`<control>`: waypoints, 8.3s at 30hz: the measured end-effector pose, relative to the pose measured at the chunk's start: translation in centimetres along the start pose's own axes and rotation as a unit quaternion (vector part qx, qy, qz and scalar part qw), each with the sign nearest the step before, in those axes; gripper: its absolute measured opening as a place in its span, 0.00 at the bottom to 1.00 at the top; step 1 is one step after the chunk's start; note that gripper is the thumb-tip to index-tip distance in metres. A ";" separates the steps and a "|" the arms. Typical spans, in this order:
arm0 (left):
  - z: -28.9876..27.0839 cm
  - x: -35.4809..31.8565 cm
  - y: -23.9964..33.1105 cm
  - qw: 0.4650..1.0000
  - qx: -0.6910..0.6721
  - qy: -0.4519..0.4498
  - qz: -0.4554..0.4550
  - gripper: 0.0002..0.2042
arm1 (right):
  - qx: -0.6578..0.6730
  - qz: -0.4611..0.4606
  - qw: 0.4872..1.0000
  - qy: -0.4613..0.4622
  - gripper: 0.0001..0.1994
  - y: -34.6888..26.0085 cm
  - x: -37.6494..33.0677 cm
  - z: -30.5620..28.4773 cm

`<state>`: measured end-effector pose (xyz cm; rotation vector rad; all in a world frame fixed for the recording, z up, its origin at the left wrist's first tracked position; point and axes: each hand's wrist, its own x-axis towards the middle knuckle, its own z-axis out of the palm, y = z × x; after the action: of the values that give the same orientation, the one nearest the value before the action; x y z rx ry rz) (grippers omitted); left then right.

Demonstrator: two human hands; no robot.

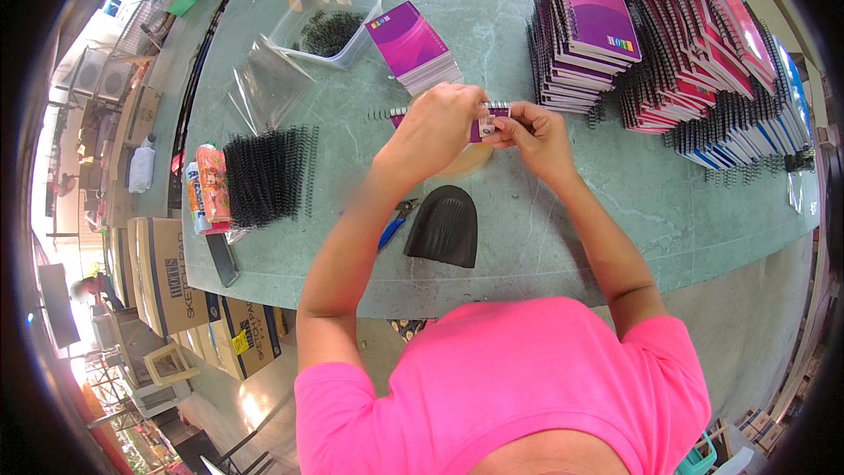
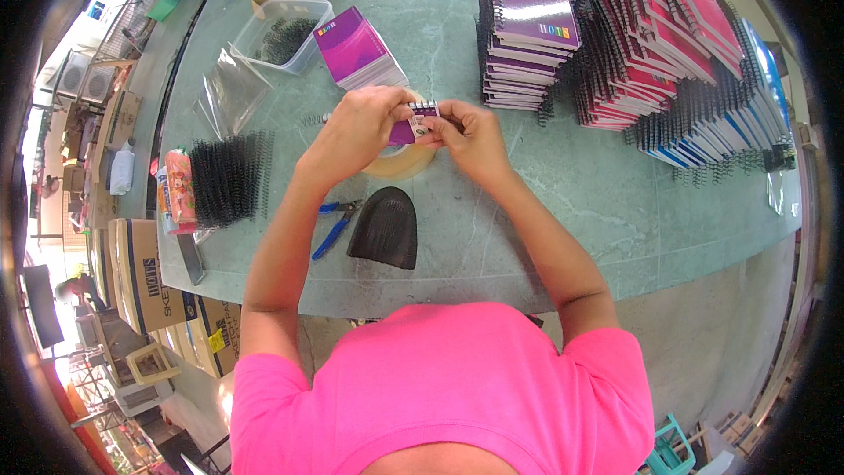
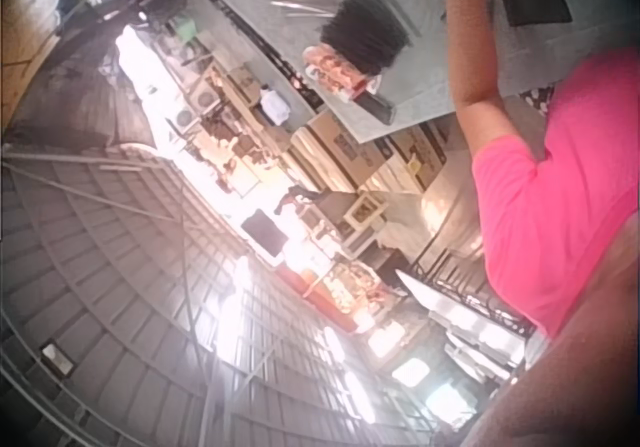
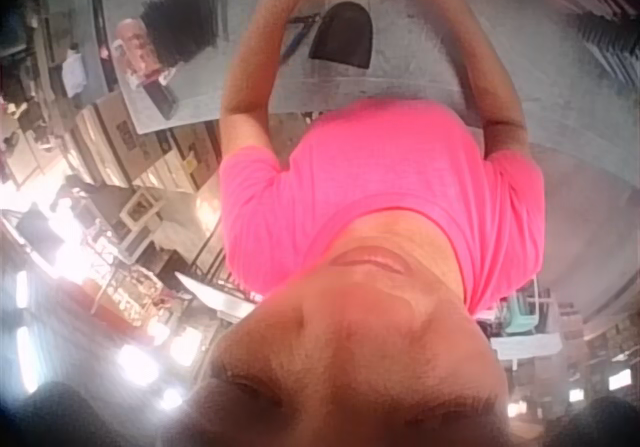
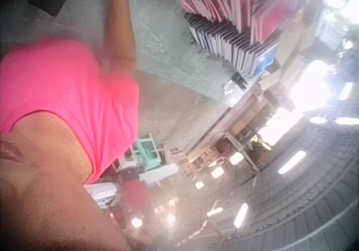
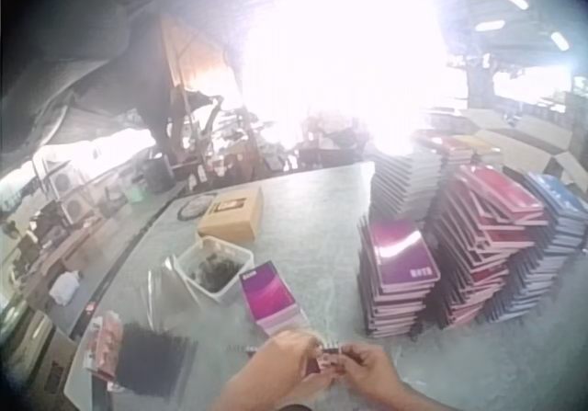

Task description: The person is assembling notebooks by hand. They pick up a notebook cover, insert a spiral binder into the pre-punched holes, and then place the completed unit onto a stack.

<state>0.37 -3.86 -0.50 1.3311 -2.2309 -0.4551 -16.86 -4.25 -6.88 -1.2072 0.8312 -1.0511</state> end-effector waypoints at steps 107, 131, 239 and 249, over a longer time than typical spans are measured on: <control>-4.0 3.0 -8.4 0.976 0.206 -0.025 -0.072 0.19 | -0.243 -0.210 0.946 -0.049 0.24 3.5 11.9 1.8; -4.7 3.2 -9.0 0.980 0.173 -0.076 -0.055 0.15 | -0.226 -0.161 0.959 -0.056 0.19 3.7 12.0 1.5; -1.9 -8.8 -4.7 0.564 -0.731 0.102 -0.370 0.18 | -0.433 -0.312 0.812 -0.238 0.09 -3.6 4.3 6.9; -1.1 -9.9 -2.7 0.913 -0.290 0.172 -0.231 0.11 | -0.464 -0.246 0.832 -0.180 0.07 -3.8 4.8 7.4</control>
<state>6.85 3.61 -3.40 1.4480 -1.3303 -0.8908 -9.17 -6.49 -1.59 -2.4717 0.7492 -0.7465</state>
